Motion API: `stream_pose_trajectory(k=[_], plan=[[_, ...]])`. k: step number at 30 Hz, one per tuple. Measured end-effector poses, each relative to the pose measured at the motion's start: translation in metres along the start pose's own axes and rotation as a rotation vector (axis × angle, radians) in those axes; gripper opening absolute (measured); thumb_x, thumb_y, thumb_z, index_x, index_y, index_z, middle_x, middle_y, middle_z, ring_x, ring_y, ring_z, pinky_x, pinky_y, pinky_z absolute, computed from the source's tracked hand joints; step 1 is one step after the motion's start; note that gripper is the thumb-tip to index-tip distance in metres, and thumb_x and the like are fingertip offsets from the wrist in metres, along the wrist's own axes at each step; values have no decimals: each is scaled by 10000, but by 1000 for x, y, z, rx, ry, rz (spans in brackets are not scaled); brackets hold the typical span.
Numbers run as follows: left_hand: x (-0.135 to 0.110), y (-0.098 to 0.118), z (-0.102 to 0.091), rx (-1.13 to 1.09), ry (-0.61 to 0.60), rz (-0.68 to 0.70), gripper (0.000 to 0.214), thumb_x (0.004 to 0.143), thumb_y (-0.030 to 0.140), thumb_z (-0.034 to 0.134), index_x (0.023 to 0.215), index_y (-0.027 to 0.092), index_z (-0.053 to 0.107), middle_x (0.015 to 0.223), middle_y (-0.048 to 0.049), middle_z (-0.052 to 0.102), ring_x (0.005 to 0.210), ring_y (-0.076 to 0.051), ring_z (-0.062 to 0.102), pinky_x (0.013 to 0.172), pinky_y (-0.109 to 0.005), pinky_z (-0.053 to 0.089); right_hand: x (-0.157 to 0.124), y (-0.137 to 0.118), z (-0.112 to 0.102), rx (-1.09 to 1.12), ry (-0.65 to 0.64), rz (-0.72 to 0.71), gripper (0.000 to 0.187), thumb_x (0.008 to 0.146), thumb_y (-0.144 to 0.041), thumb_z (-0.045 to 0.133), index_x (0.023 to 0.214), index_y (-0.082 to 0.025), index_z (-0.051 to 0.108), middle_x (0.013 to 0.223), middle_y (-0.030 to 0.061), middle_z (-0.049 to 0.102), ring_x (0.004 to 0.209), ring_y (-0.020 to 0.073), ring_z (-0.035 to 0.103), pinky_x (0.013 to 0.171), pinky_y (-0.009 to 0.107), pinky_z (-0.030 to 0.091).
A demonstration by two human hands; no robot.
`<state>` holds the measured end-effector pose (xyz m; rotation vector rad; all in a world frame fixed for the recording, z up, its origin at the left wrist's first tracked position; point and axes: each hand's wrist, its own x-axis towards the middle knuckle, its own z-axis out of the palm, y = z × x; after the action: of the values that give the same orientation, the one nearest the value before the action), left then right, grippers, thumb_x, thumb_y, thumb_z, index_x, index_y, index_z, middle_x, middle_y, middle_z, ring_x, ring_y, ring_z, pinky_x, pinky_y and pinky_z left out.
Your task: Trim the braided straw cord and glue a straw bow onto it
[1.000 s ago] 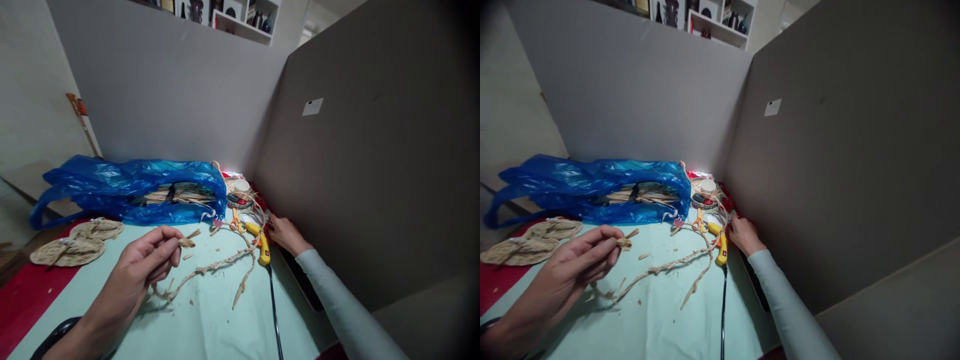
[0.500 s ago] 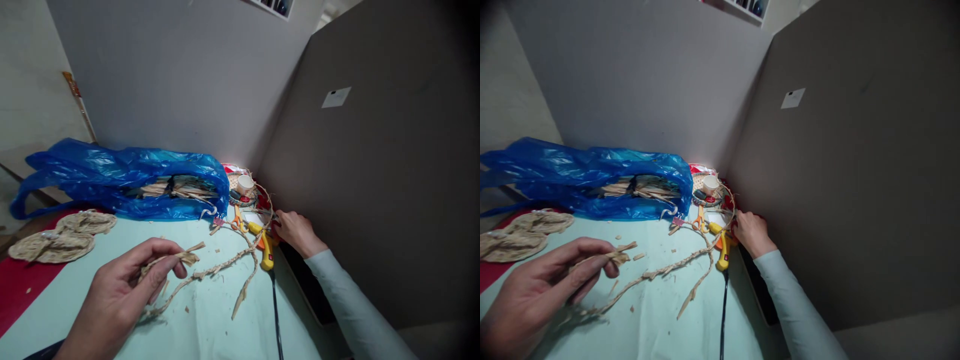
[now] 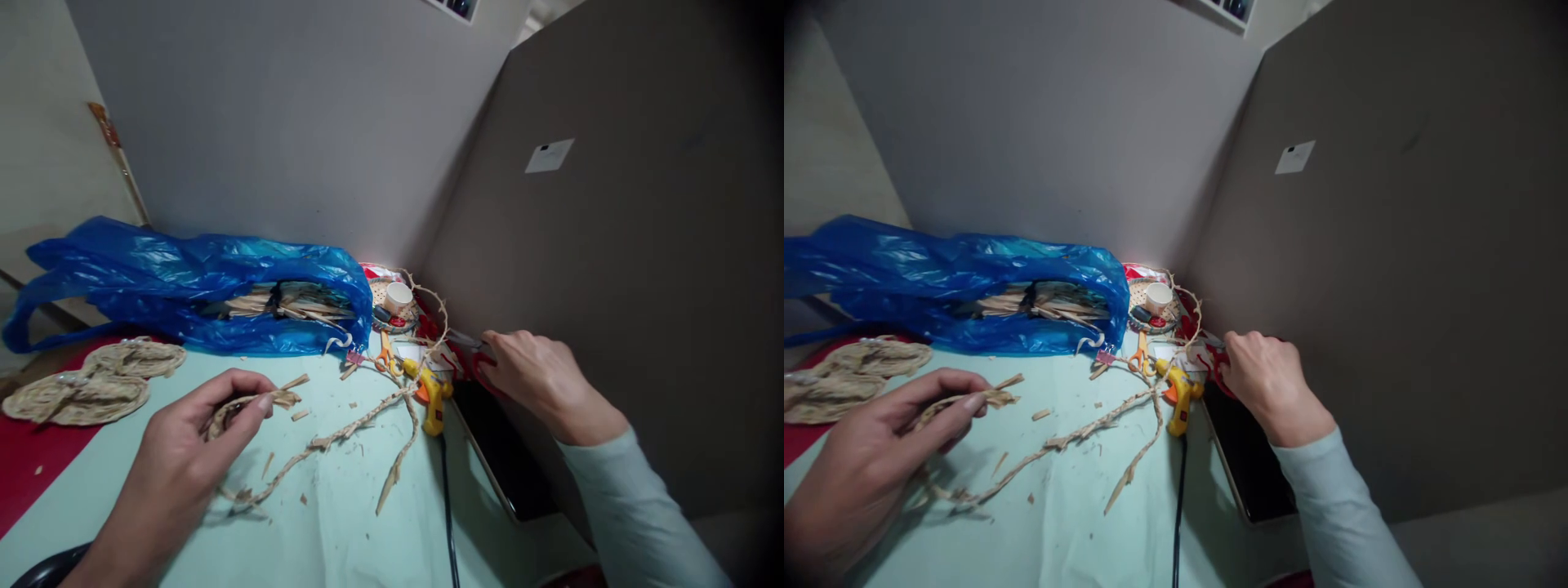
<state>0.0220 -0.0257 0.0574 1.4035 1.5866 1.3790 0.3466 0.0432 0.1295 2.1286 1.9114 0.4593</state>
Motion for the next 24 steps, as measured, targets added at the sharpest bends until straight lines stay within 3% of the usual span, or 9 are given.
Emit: stream_pose_trajectory(k=[3,6,10,13,15,17,20,24], plan=[[3,-2,1,-126,-41,-75,234,771,507,718,821,281,686,654,37,540,625,-152,436,518,-234,327,-11,-7,-10,-42,15,-37,205,919,-264,516,1018,-197,683,886,150,734,833,318,733,550,306,373],[7,-6,1,-257,-61,-146,247,760,487,745,827,257,684,614,51,496,596,-132,384,506,-216,304,-14,-16,-10,-46,-8,-106,187,896,-264,533,951,-191,697,873,131,745,797,298,738,522,284,325],[13,-8,-2,-351,11,-154,208,740,417,770,819,243,688,648,52,530,605,-120,389,521,-199,312,-19,-19,-11,-33,-20,-117,167,882,-204,540,909,-162,699,837,153,739,749,304,729,503,279,297],[15,-7,-4,-414,49,-154,176,731,374,779,815,241,698,650,54,541,595,-110,390,523,-187,314,-29,-28,-18,39,-6,-190,167,922,-249,530,985,-209,680,923,111,738,791,271,714,533,281,342],[14,-5,-4,-447,53,-149,173,719,365,788,807,241,706,650,52,551,593,-107,397,516,-182,317,-35,-45,-19,177,11,-357,204,958,-327,530,1122,-279,641,1064,57,723,892,213,695,634,261,412],[12,-4,-4,-472,40,-146,177,705,361,799,801,239,714,640,46,564,593,-109,409,503,-180,320,-35,-70,-13,544,111,-658,272,968,-249,524,1224,-216,608,1100,112,699,953,228,659,734,282,433],[11,-4,-2,-516,9,-148,166,702,349,802,783,228,723,623,37,579,577,-103,418,487,-171,330,-21,-113,4,607,75,-774,194,952,-238,564,1119,-199,654,944,62,701,832,183,638,726,274,444],[15,-3,-3,-588,-1,-158,138,695,318,792,747,214,719,619,37,577,550,-85,429,474,-155,350,11,-159,24,612,-6,-859,257,948,-324,630,1155,-171,634,968,36,687,805,167,658,729,321,543]])
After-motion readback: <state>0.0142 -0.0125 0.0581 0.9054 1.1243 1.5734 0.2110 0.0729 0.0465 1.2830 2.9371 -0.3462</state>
